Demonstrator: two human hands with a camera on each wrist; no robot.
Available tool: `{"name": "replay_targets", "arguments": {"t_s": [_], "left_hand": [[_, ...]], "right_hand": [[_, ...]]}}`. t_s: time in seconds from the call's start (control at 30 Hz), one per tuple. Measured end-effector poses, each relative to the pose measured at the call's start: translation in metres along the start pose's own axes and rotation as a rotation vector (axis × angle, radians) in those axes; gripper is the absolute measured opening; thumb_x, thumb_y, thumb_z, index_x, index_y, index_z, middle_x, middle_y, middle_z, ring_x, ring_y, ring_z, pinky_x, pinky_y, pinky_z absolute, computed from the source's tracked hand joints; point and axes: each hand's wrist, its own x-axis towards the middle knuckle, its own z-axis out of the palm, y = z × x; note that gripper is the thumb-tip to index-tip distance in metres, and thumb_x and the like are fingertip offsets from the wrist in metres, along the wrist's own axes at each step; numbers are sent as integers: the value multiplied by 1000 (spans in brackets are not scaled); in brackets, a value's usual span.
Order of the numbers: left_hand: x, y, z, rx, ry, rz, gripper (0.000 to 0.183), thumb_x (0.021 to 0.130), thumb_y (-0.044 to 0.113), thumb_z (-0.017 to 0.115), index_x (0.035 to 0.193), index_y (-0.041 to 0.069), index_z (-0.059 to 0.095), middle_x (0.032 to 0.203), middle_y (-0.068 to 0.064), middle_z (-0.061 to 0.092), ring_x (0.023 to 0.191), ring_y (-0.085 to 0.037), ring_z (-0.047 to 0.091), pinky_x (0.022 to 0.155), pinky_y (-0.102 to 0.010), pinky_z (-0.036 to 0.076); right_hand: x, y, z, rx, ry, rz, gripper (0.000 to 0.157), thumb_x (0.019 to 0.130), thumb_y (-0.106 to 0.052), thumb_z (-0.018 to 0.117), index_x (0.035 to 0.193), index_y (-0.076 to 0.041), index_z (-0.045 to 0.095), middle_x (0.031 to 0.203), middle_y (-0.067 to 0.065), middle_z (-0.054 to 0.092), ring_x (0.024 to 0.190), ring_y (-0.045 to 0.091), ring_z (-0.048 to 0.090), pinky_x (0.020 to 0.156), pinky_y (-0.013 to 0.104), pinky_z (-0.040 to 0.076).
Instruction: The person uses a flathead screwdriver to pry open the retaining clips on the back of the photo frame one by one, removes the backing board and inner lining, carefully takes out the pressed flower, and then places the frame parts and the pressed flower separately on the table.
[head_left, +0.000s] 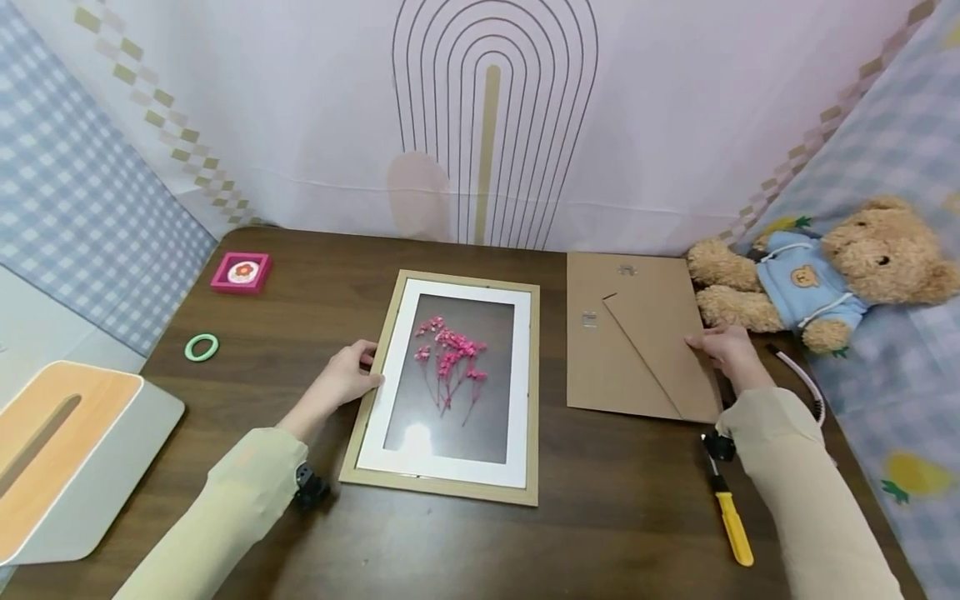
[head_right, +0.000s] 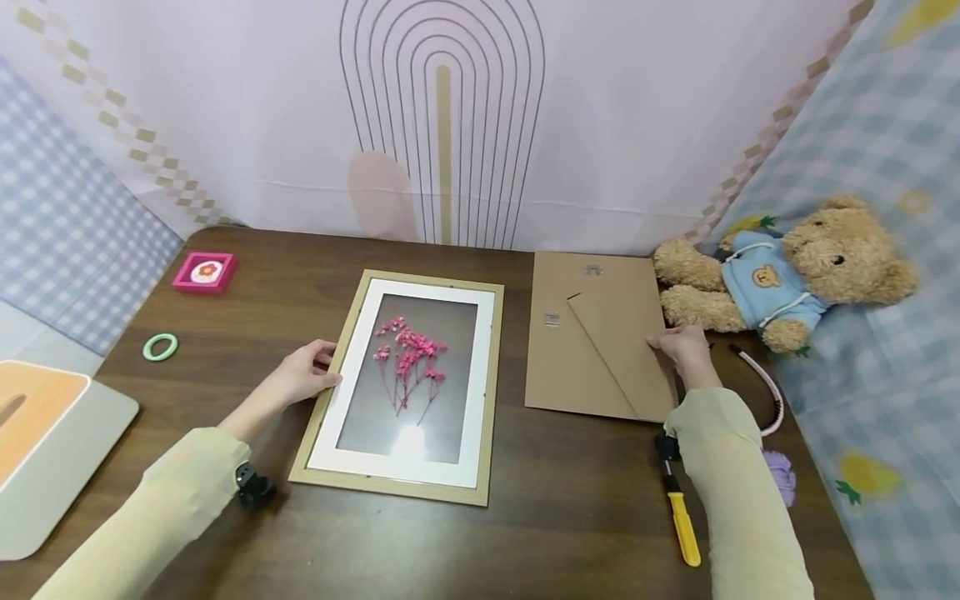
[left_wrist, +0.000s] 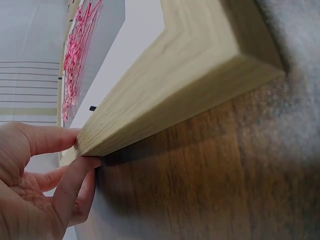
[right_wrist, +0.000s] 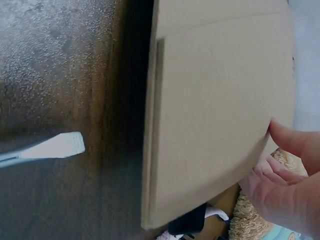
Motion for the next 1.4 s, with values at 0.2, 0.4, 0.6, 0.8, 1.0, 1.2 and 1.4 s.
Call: {"name": "replay_targets", "arguments": {"t_s": [0.2, 0.4, 0.6, 0.8, 1.0, 1.2, 1.4], "left_hand": [[0, 3, 0, -8, -7, 0, 53, 82, 7, 61, 129, -9, 42, 113, -30, 55, 99, -36, 62, 85, -42, 52], [-1, 2, -1, -13, -9, -8, 53, 82, 7, 61, 130, -9, 42, 113, -30, 56, 100, -37, 62, 85, -42, 52], [0, 1, -1, -8, -7, -15, 54, 83, 8, 61, 130, -9, 41, 114, -29, 56, 101, -37, 61, 86, -43, 51], [0, 3, 2, -23, -13, -12, 54, 83, 8, 61, 130, -10, 41, 114, -30, 56, 100, -37, 61, 87, -43, 51], [1, 7, 5, -17, -12, -11, 53, 83, 10, 62, 128, -10, 42, 113, -30, 56, 99, -36, 61, 87, -43, 50], [2, 8, 6, -32, -19, -23, 53, 83, 10, 62, 128, -10, 42, 113, -29, 55, 99, -36, 61, 86, -42, 51], [4, 6, 5, -93, -28, -65, 52, 84, 9, 62, 128, -7, 42, 114, -27, 53, 98, -34, 59, 79, -37, 53]], "right_hand": [[4, 5, 2, -114, 165, 14, 43, 87, -26, 59, 115, 6, 52, 124, 30, 44, 88, 27, 57, 78, 37, 52], [5, 3, 2, -170, 232, 16, 44, 83, -26, 66, 109, 9, 58, 82, 9, 57, 54, 8, 54, 58, 26, 50], [7, -1, 3, -305, 293, 7, 37, 83, -32, 64, 79, 3, 71, 111, 34, 57, 102, 44, 55, 90, 47, 49], [4, -7, 5, -367, 239, 54, 56, 87, -33, 58, 112, 16, 56, 133, 39, 36, 125, 51, 32, 107, 51, 34], [3, -10, 9, -416, 231, 16, 77, 88, -28, 56, 131, 27, 24, 135, 45, 25, 125, 55, 28, 108, 55, 31], [6, -9, 12, -361, 265, 38, 83, 88, -28, 56, 135, 25, 14, 134, 45, 28, 125, 55, 30, 106, 57, 33], [2, -9, 18, -252, 288, 11, 64, 88, -34, 55, 129, 13, 42, 136, 37, 34, 122, 47, 39, 103, 51, 39]]}}
